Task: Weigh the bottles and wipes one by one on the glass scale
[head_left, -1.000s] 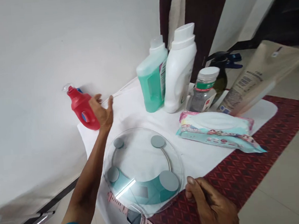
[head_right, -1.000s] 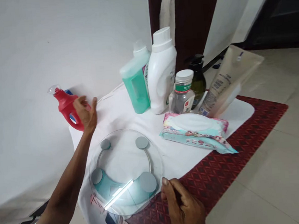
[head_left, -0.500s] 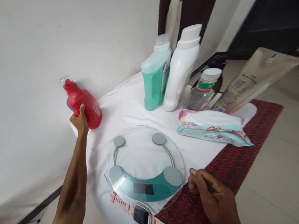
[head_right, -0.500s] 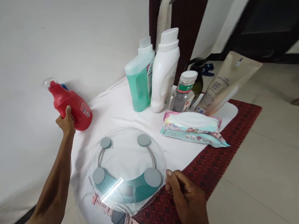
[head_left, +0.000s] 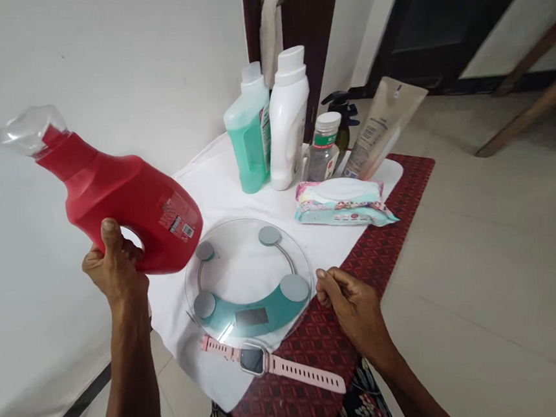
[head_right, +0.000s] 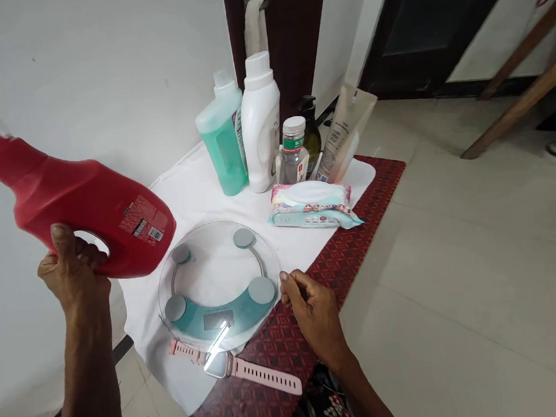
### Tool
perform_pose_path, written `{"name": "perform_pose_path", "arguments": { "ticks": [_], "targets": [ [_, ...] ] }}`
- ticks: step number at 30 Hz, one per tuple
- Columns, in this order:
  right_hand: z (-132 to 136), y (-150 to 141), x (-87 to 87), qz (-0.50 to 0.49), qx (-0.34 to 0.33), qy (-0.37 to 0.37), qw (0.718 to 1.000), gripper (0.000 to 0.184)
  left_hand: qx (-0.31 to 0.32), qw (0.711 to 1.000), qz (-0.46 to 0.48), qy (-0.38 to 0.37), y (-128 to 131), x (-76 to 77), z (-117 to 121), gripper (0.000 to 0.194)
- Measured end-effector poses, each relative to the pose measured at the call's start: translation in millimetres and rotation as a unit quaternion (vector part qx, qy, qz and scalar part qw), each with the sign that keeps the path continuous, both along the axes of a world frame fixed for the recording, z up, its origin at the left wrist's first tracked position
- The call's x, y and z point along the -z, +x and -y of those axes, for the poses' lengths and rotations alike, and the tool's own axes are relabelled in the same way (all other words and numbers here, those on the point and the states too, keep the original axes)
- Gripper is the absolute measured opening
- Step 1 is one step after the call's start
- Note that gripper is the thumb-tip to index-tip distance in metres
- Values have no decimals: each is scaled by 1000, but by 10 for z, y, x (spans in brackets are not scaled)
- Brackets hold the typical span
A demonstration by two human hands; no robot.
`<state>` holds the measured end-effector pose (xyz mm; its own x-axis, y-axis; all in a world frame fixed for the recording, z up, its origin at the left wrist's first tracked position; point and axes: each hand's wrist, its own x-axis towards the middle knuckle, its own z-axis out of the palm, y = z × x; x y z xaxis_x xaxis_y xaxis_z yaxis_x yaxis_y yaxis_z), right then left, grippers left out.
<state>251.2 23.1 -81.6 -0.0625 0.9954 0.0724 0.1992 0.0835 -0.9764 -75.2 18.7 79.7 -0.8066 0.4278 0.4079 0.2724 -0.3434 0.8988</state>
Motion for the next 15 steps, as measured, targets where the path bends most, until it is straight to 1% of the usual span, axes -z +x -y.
{"name": "perform_pose_path", "arguments": {
  "ticks": [1, 3, 7, 12, 15],
  "targets": [
    [1, -4, 1, -5, -1, 6, 1000, 56, 14, 1000, 9, -2, 121, -13, 73, 72],
    [4, -11, -2, -15, -1, 18, 1000, 56, 34, 999, 30, -6, 354, 14, 191, 70],
    [9, -19, -20, -38, -2, 32, 999, 57, 45, 997, 61, -20, 734, 196, 336, 66],
    [12, -16, -45, -40, -2, 40, 998, 57, 43, 995, 71, -58, 1018, 447, 416, 60],
    [15, -11, -59, -40, -5, 42, 998, 57, 41, 996, 61, -54, 1126, 544, 424, 62]
  ]
}}
